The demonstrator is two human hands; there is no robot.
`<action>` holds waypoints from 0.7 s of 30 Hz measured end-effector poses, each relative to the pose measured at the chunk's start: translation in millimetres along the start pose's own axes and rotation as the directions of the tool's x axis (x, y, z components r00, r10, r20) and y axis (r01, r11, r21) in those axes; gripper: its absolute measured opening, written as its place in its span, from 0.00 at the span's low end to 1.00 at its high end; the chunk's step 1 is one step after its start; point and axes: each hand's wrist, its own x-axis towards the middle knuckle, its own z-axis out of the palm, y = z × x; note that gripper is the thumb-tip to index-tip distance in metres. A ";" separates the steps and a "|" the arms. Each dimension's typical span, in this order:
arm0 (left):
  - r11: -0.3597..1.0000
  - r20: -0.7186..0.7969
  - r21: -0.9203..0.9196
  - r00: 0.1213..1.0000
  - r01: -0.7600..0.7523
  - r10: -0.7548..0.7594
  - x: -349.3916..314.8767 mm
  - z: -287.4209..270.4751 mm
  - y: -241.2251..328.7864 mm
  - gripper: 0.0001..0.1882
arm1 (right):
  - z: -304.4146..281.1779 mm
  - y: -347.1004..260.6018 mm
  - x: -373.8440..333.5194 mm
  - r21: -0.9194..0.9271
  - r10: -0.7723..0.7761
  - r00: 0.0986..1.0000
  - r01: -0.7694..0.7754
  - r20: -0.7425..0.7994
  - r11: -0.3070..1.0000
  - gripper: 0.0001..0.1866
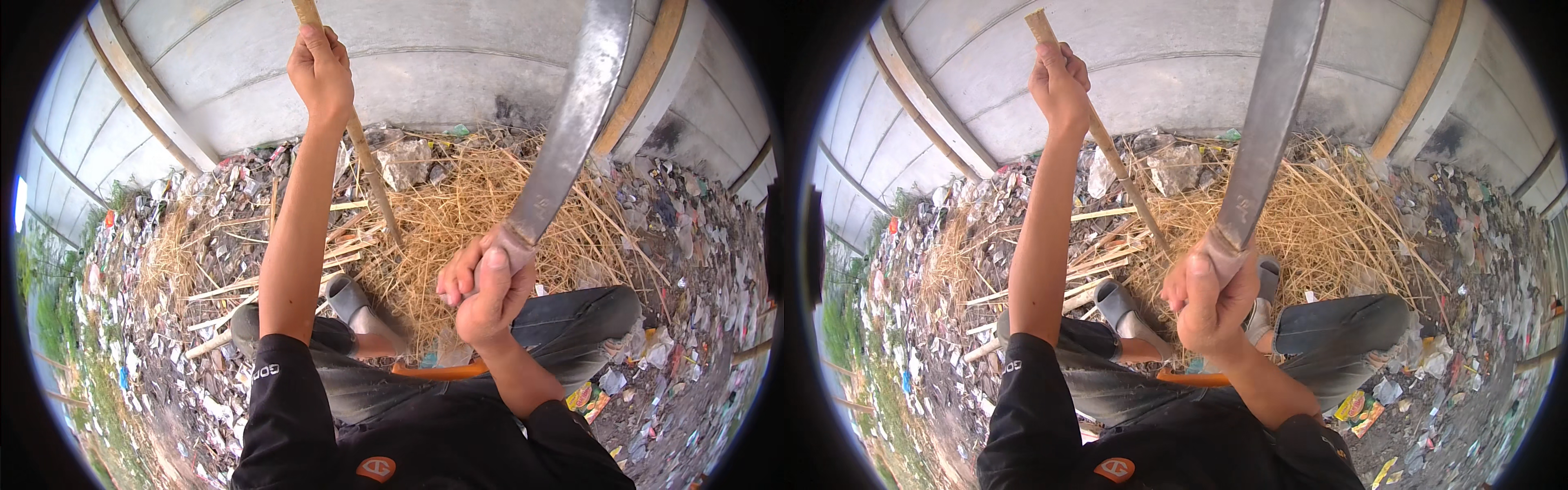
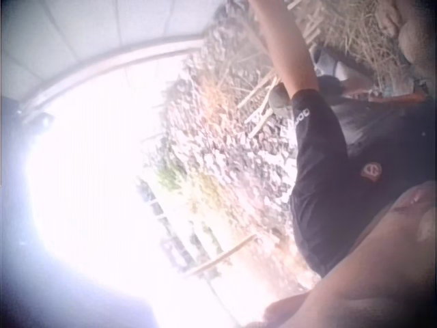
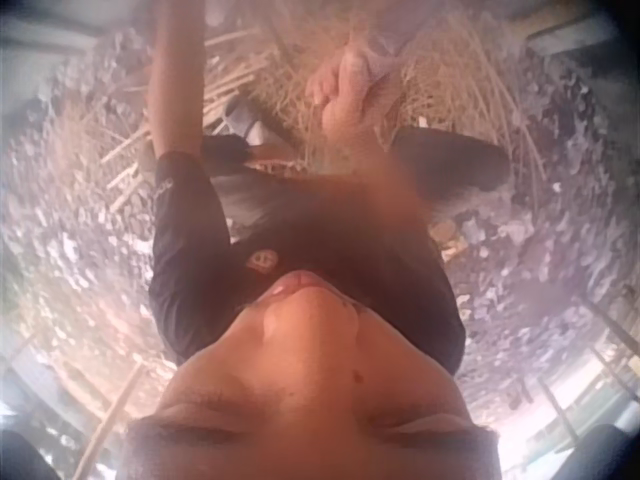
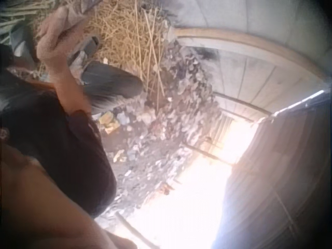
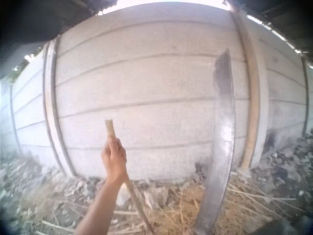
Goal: The person sits on the ground and uses a utility knife to split a long bamboo stick into thin strips. They then switch to a machete to further split and shape the bamboo, holding the stick vertically and striking it with the blade.
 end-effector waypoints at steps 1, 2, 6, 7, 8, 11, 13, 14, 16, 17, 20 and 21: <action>1.000 -0.002 -0.002 1.000 0.007 -0.007 -1.6 5.7 -0.5 0.26 | -5.5 20.8 -21.7 -0.125 0.121 0.993 -0.119 0.006 0.985 0.11; 1.000 -0.005 0.000 1.000 0.013 -0.013 -3.0 9.6 -0.3 0.27 | -18.6 46.7 -51.0 -0.244 0.242 0.970 -0.235 -0.001 0.941 0.12; 0.980 -0.095 0.164 0.987 -0.114 0.130 -1.3 8.4 -6.1 0.26 | -95.0 136.6 -148.9 -0.261 0.865 0.460 -0.876 -0.200 0.405 0.18; 0.991 -0.070 0.104 0.994 -0.079 0.087 -0.5 1.5 -6.1 0.26 | -107.9 144.5 -158.7 -0.201 0.890 0.391 -0.915 -0.233 0.349 0.18; 0.998 -0.042 0.041 0.998 -0.037 0.039 -2.6 1.4 -2.1 0.26 | -119.4 145.6 -163.6 -0.137 0.910 0.318 -0.947 -0.265 0.290 0.18; 0.996 -0.048 0.079 0.997 -0.048 0.052 -4.3 -7.8 3.0 0.26 | -111.4 136.5 -147.9 -0.174 0.890 0.399 -0.914 -0.222 0.367 0.17; 0.992 -0.074 0.108 0.994 -0.071 0.079 -1.0 -16.7 4.3 0.26 | -91.1 110.9 -101.7 -0.234 0.811 0.564 -0.818 -0.153 0.525 0.16; 0.991 -0.082 0.116 0.994 -0.068 0.077 0.3 -20.2 4.5 0.26 | -75.2 98.5 -81.5 -0.231 0.756 0.641 -0.761 -0.130 0.606 0.15; 0.988 -0.092 0.143 0.993 -0.059 0.072 1.7 -27.6 6.9 0.27 | -49.9 80.7 -48.8 -0.233 0.630 0.771 -0.632 -0.093 0.739 0.14; 0.989 -0.097 0.139 0.993 -0.046 0.060 1.5 -27.3 8.3 0.27 | -42.6 77.0 -41.8 -0.230 0.553 0.830 -0.554 -0.078 0.800 0.14; 0.990 -0.110 0.139 0.993 -0.029 0.045 -0.6 -27.2 15.1 0.27 | -54.9 128.4 -71.9 -0.258 0.333 0.942 -0.330 -0.036 0.908 0.14; 0.988 -0.118 0.148 0.992 -0.034 0.051 -1.8 -29.8 17.7 0.26 | -64.7 144.2 -91.6 -0.390 0.333 0.943 -0.315 -0.022 0.865 0.15</action>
